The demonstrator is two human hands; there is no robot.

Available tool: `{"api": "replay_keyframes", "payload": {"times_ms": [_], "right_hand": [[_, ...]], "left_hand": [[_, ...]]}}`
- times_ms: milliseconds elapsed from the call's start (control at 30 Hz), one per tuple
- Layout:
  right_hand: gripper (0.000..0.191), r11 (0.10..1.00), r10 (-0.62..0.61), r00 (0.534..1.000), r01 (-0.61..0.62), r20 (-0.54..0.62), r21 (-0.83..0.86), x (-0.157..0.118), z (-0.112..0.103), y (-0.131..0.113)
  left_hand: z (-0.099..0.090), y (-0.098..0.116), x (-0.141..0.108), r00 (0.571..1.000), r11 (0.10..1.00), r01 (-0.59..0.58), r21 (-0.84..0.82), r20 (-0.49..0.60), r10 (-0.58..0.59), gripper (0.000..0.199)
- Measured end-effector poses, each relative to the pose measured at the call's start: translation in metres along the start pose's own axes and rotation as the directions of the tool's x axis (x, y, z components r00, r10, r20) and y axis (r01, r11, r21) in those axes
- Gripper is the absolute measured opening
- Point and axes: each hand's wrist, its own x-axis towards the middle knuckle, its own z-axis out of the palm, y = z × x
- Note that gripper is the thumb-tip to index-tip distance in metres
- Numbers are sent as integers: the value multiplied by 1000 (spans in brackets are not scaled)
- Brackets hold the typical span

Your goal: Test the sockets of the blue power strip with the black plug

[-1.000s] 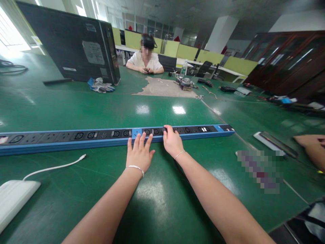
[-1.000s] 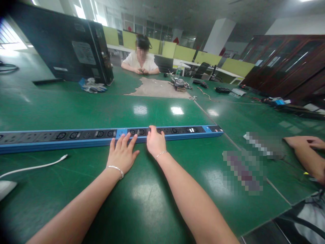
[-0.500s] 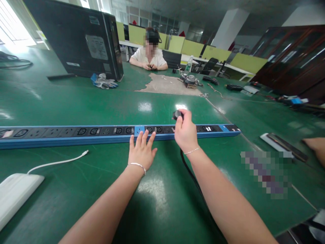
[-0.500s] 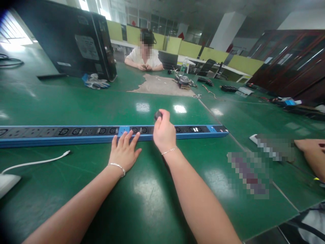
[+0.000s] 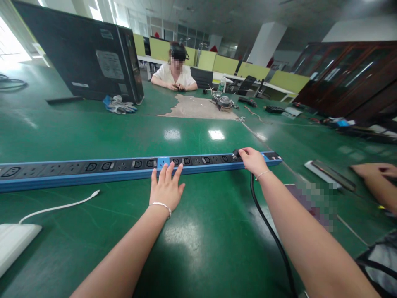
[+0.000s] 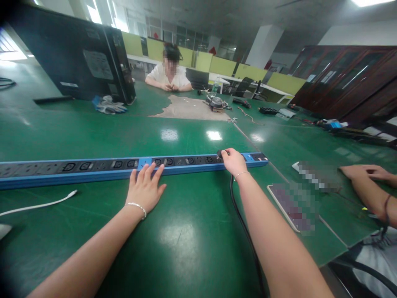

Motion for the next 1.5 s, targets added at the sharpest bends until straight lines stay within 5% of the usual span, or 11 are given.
{"api": "replay_keyframes", "payload": {"times_ms": [433, 800, 1333, 1500], "right_hand": [[38, 939, 17, 993, 24, 118, -344, -17, 10, -15], [37, 926, 64, 968, 33, 243, -375, -14, 9, -20], [46, 933, 67, 982, 1, 176, -360, -15, 7, -17], [50, 952, 52, 997, -66, -54, -300, -13, -21, -12]], "left_hand": [[1, -1, 0, 1000, 1000, -3, -6, -6, 3, 61], [-1, 2, -1, 999, 1000, -3, 6, -38, 3, 61], [1, 0, -1, 999, 999, -1, 35, -34, 2, 58], [-1, 0, -1, 1000, 1000, 1, 22, -26, 0, 57]]}}
